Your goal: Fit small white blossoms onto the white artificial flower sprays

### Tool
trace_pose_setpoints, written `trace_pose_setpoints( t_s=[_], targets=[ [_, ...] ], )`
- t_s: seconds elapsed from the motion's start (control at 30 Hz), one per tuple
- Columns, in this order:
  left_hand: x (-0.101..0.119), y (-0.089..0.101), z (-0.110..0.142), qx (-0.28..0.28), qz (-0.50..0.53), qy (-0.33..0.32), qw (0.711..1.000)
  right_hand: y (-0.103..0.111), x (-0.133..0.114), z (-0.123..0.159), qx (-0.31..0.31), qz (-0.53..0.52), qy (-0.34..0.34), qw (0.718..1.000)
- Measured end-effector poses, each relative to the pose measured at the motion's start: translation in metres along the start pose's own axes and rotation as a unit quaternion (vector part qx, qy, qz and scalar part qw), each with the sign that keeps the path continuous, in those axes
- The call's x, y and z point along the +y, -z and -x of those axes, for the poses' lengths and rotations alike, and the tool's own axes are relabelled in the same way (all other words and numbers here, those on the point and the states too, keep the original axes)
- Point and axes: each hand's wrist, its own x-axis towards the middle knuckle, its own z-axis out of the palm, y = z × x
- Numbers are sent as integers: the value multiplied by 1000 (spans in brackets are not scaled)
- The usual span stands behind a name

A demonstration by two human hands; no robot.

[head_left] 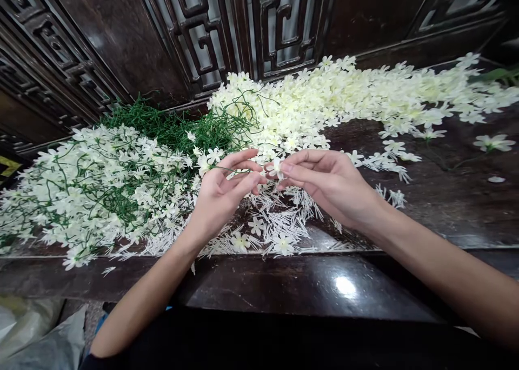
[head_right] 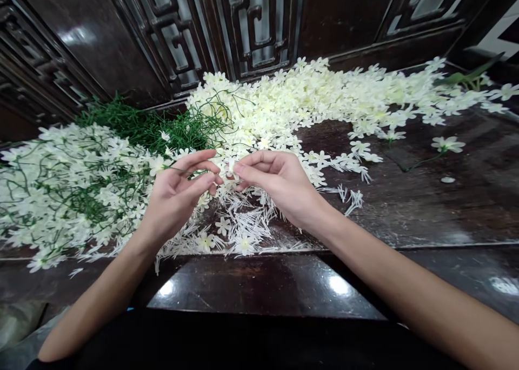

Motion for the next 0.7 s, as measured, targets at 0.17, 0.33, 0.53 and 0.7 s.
trace_pose_setpoints(
  t_s=[0.17, 0.33, 0.53, 0.7],
  targets=[
    [-2, 2, -1, -27, 1, 57, 998, 2, -2, 1, 27, 33, 32, 999],
    [-1, 0, 1, -23, -36, 52, 998, 3, 0, 2, 30, 37, 42, 998],
    [-3, -3, 2, 38, -81, -109, 990, -1, -1, 4, 17, 69, 49, 996],
    [-3, -4, 5, 45, -147, -154, 976, -3, -5, 6, -27, 75, 43, 996]
  ],
)
